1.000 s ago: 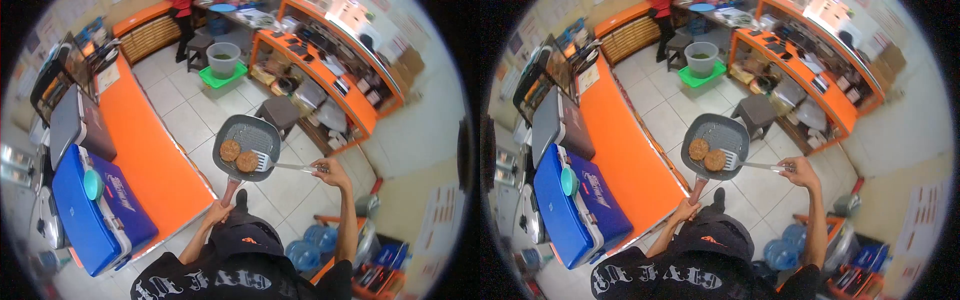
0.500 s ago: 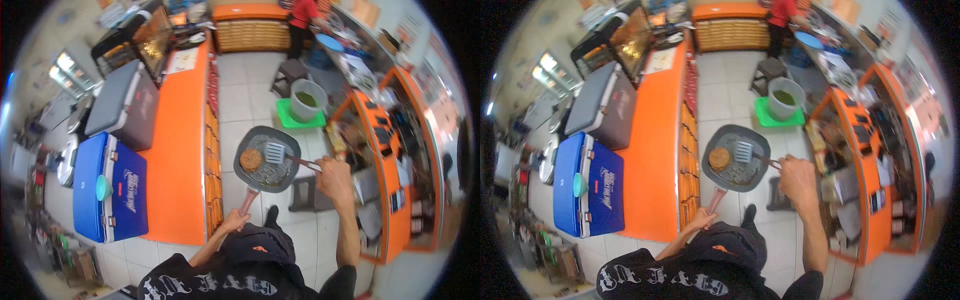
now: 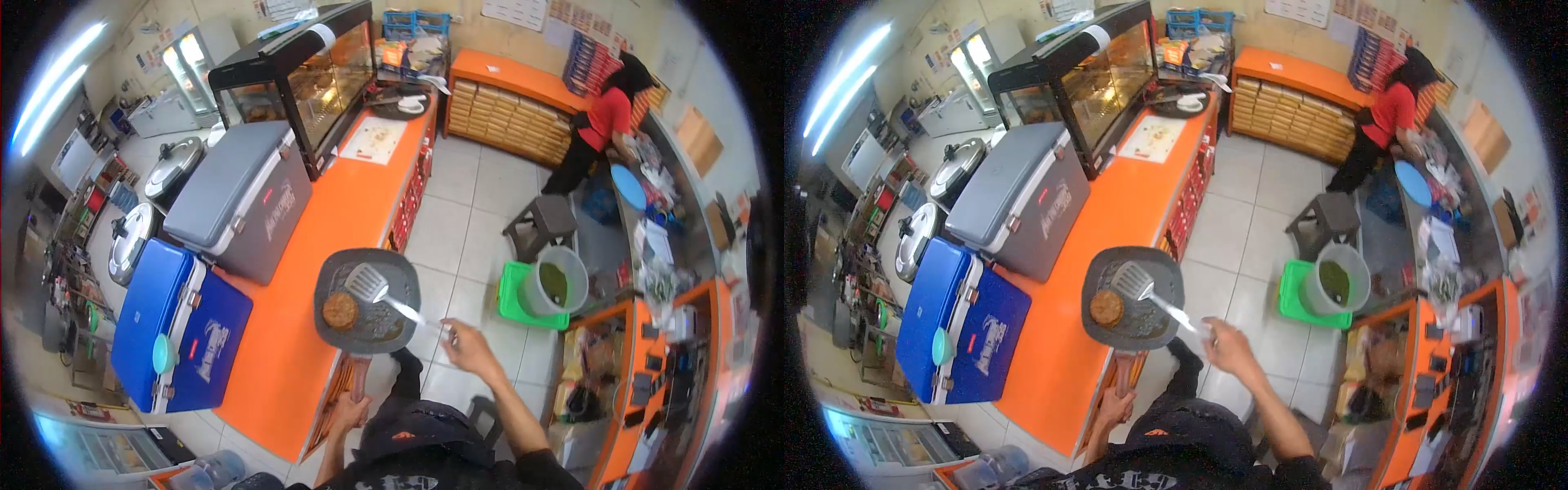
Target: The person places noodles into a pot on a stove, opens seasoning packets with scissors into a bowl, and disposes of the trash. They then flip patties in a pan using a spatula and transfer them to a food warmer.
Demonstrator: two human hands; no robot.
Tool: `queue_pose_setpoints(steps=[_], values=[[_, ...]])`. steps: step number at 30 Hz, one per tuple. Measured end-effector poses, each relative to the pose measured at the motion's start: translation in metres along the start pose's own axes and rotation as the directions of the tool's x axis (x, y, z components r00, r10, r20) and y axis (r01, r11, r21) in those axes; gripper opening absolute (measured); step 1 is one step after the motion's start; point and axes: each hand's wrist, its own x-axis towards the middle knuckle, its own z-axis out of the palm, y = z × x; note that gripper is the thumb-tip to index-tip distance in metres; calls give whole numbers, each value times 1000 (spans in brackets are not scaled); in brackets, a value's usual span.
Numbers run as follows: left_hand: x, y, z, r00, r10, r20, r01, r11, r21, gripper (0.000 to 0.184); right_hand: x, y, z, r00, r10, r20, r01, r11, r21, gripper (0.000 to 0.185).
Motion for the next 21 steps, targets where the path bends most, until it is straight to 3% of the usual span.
queue_pose_setpoints(steps=[2, 5, 8, 9, 11, 13, 14, 15, 16, 18, 20, 21], values=[[25, 25, -2, 999, -36, -31, 33, 997, -66, 21, 48, 0, 10, 967, 28, 254, -80, 976, 200, 36], [66, 72, -2, 990, -56, -129, 59, 998, 22, 23, 128, 12, 18, 910, -60, 409, -68, 954, 292, 38], [125, 72, -6, 987, -33, -156, 33, 999, 0, 23, 214, 30, 14, 830, -168, 533, -50, 928, 369, 36], [145, 68, -4, 972, 64, -228, -47, 996, 78, 23, 249, 43, 14, 833, -227, 504, 38, 933, 358, 34], [142, 127, 12, 968, 11, -249, -7, 1000, 19, 24, 329, 49, 9, 781, -189, 595, -103, 901, 422, 29], [166, 156, 16, 960, -30, -278, 17, 999, -51, 26, 424, 29, 8, 843, -305, 443, 192, 940, 282, 30], [182, 151, 18, 959, -21, -282, -3, 996, -86, 27, 481, 39, 36, 895, -270, 356, 262, 962, 72, 31], [196, 150, 25, 956, -17, -292, -22, 991, -129, 29, 529, 11, 36, 904, -264, 335, 240, 964, 113, 35], [203, 171, 35, 947, -28, -321, -25, 987, -159, 29, 582, 3, 59, 902, -342, 263, 331, 940, 85, 37], [215, 227, 56, 899, -49, -436, 38, 999, -34, 31, 683, -22, 106, 847, -527, 75, 519, 849, 100, 39], [253, 227, 82, 859, -53, -509, 17, 997, -76, 32, 773, -38, 157, 823, -565, -51, 564, 804, 192, 41], [271, 218, 101, 837, -54, -545, 4, 996, -93, 33, 808, -41, 175, 814, -580, -33, 572, 791, 218, 41]])
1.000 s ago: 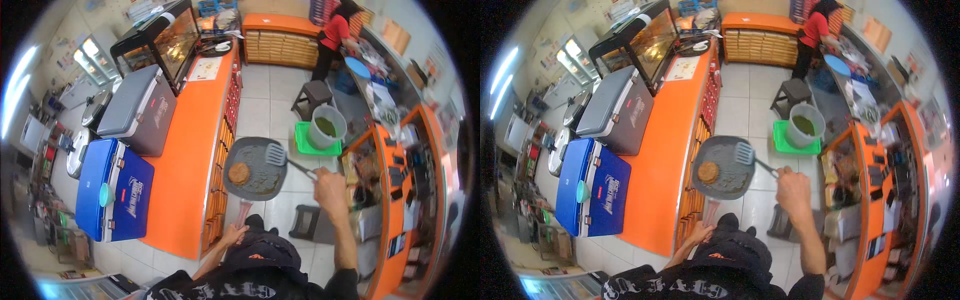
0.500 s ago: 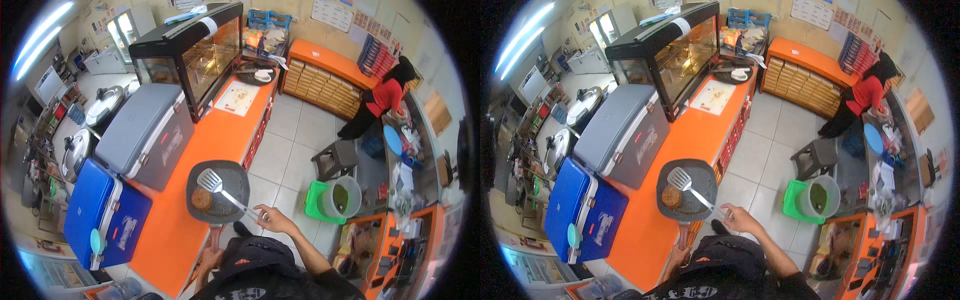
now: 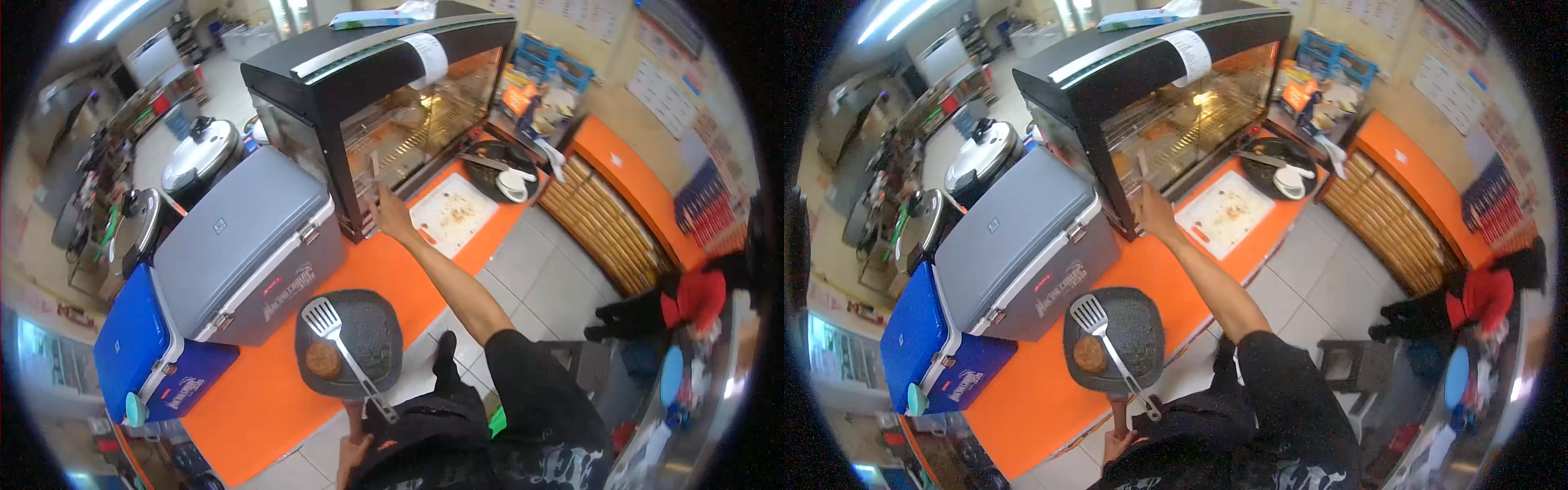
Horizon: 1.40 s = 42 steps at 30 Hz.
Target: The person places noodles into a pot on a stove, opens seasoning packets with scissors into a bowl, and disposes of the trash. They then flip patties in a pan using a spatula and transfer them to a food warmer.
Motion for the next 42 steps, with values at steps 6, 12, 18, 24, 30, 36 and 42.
queue_pose_setpoints(steps=[6, 12, 18, 24, 30, 36, 42], values=[[-4, 102, 149, 960, -160, -229, 71, 932, -354, 32, 92, 76, 12, 959, -211, -188, 204, 977, -54, 30], [13, 170, 199, 920, -236, -313, 82, 896, -437, 28, 114, 123, 7, 960, -255, -119, 241, 964, -115, 23], [25, 161, 248, 869, -408, -279, 167, 774, -611, 24, 147, 179, -33, 973, 0, -229, -59, 966, -251, 30], [47, 179, 276, 878, -368, -306, 131, 800, -586, 26, 92, 200, -91, 984, 55, 168, -39, 994, -99, 42], [71, 200, 302, 861, -371, -347, 64, 757, -650, 28, -120, 113, -207, -356, 60, 932, -704, 639, -310, 49], [77, 227, 325, 861, -311, -402, -46, 740, -671, 27, -159, 72, -227, -65, 58, 996, -899, 430, -84, 42], [73, 217, 359, 869, -330, -369, -22, 719, -695, 27, -67, 107, -237, 240, -103, 965, -308, 935, 177, 30]])
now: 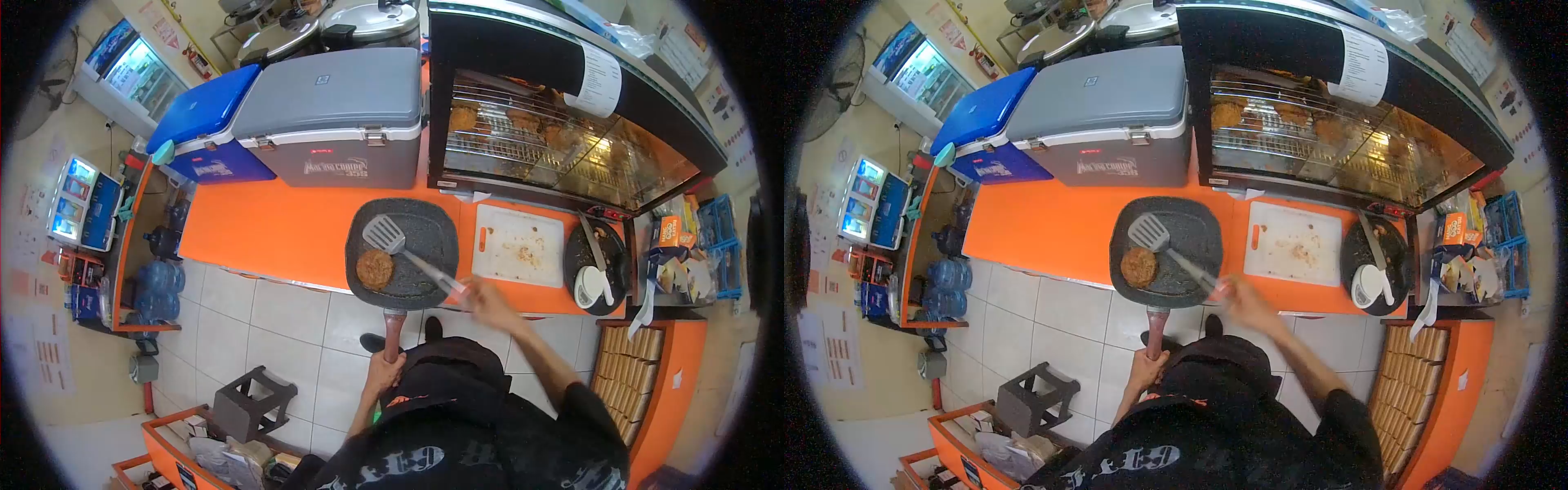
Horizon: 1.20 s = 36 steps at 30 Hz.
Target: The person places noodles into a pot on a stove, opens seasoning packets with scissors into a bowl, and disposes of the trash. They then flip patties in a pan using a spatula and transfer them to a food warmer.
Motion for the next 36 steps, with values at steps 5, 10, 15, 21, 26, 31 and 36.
queue_pose_setpoints(steps=[5, 10, 15, 21, 26, 31, 36], values=[[-16, -2, 11, 1000, -16, 3, 16, 999, 37, 28, -2, -58, -100, 963, -270, -19, 175, 674, -718, 22], [-17, -19, 18, 1000, 0, 18, -1, 998, 56, 28, -4, -59, -127, 984, -149, 94, 168, 634, -755, 23], [-14, -21, 27, 994, 106, -5, -105, 987, 125, 27, -5, 8, -98, 978, -151, 146, 192, 925, -329, 23], [-1, -11, 30, 997, 80, 9, -81, 991, 111, 26, -35, 28, -79, 992, -114, -63, 97, 968, -233, 18], [34, -6, 29, 998, 55, 39, -58, 996, 71, 28, -59, 29, -114, 978, -99, -183, 59, 975, -212, 18], [62, -6, 35, 992, 64, 108, -65, 998, 12, 30, -59, 28, -168, 935, -53, -351, -16, 982, -189, 16], [63, -17, 32, 990, 84, 114, -87, 996, 22, 33, 2, 66, -201, 817, -124, -563, -25, 968, -250, 18]])
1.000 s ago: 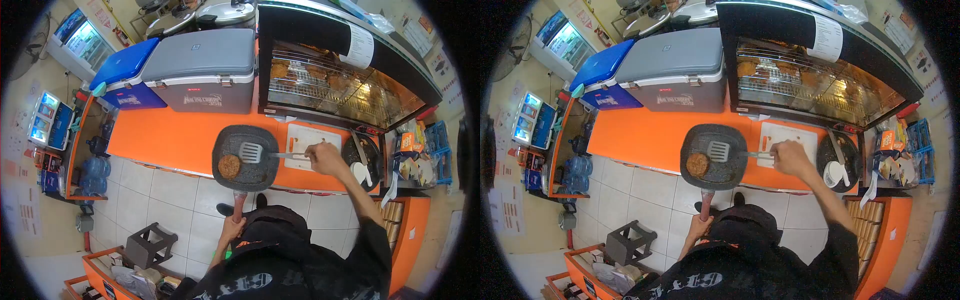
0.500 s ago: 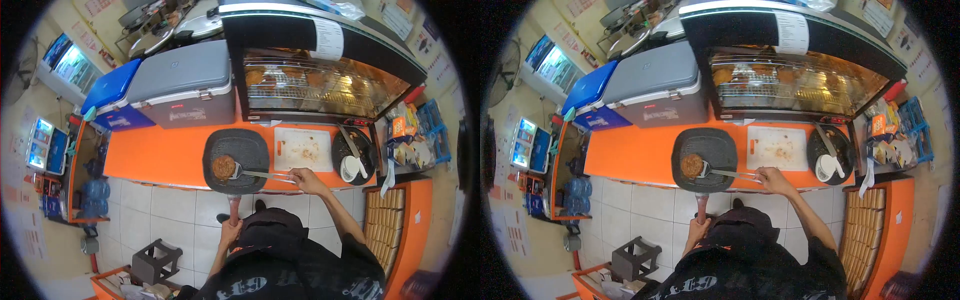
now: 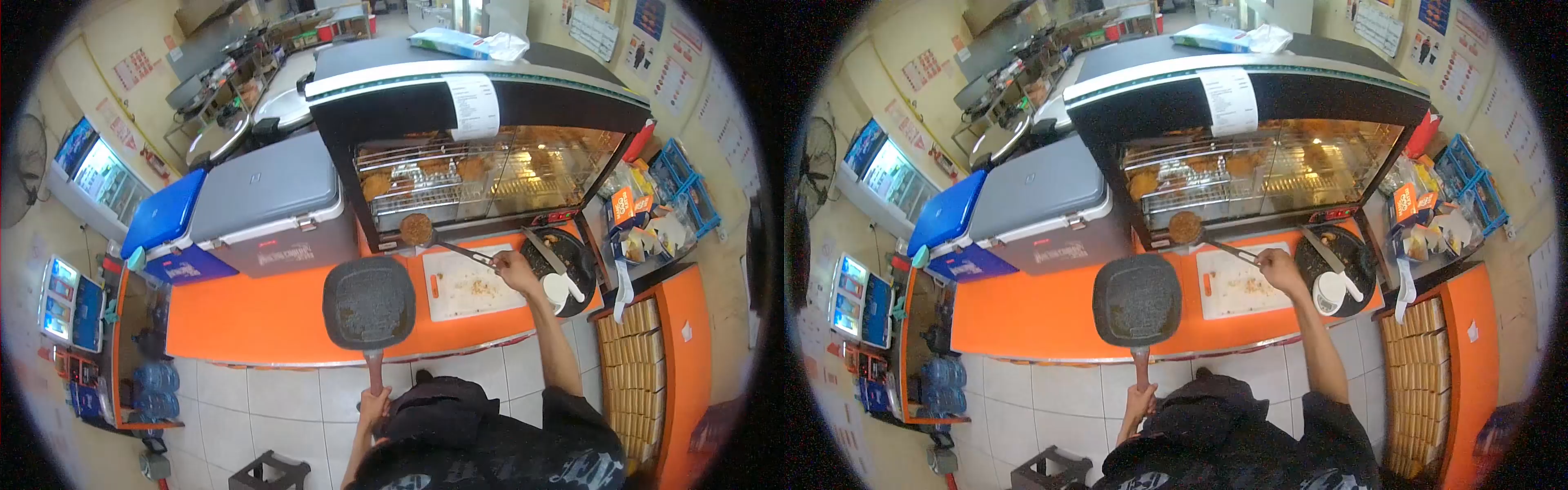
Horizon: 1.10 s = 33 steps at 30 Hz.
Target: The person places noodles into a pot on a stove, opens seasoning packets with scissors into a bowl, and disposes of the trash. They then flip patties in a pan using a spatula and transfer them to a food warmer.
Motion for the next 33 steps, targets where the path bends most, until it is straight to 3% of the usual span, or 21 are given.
queue_pose_setpoints(steps=[3, 7, 9, 11, 13, 17, 19, 20, 22, 24, 26, 30, 33], values=[[-9, 0, -3, 1000, -9, -5, 9, 1000, 2, 32, 56, 69, 52, 985, -2, -174, 17, 996, 88, 18], [-20, -2, -7, 998, -38, -56, 36, 999, -34, 30, 86, 29, 74, 927, 74, -368, -34, 993, 116, 19], [-23, -4, -9, 998, -28, -49, 25, 998, -52, 29, 105, 12, 70, 915, 213, -342, -238, 971, -34, 24], [-31, 3, -8, 996, -61, -71, 57, 997, -58, 29, 114, 8, 74, 861, 164, -481, -179, 984, 14, 29], [-33, 3, -8, 995, -54, -89, 50, 998, -41, 30, 94, -37, 46, 884, 242, -401, -294, 953, -74, 31], [-32, -4, -7, 993, -56, -103, 52, 998, -38, 29, 90, -21, 9, 920, 276, -279, -308, 948, -77, 34], [-35, -2, -6, 996, -48, -77, 44, 998, -56, 29, 81, -28, 1, 939, 210, -271, -259, 953, -160, 33], [-35, 1, -6, 998, -32, -56, 28, 997, -76, 29, 60, -36, -10, 937, 169, -306, -212, 971, -114, 26], [-29, -1, -6, 994, -52, -96, 47, 998, -46, 27, 19, -66, -34, 969, 201, -145, -221, 966, -134, 21], [-26, -4, -5, 989, -77, -127, 76, 997, -16, 26, -16, -51, -34, 987, 97, -128, -108, 990, -86, 16], [-23, -3, -5, 990, -80, -121, 80, 997, -4, 27, -53, -46, -22, 987, -106, -121, 108, 994, 11, 17], [-17, -11, -6, 993, -48, -112, 49, 999, 0, 27, -116, -61, 41, 986, -35, 166, 14, 992, 122, 14], [-21, -7, -6, 995, -43, -94, 41, 999, -20, 25, -153, -63, 113, 978, -18, 208, -14, 989, 148, 19]])
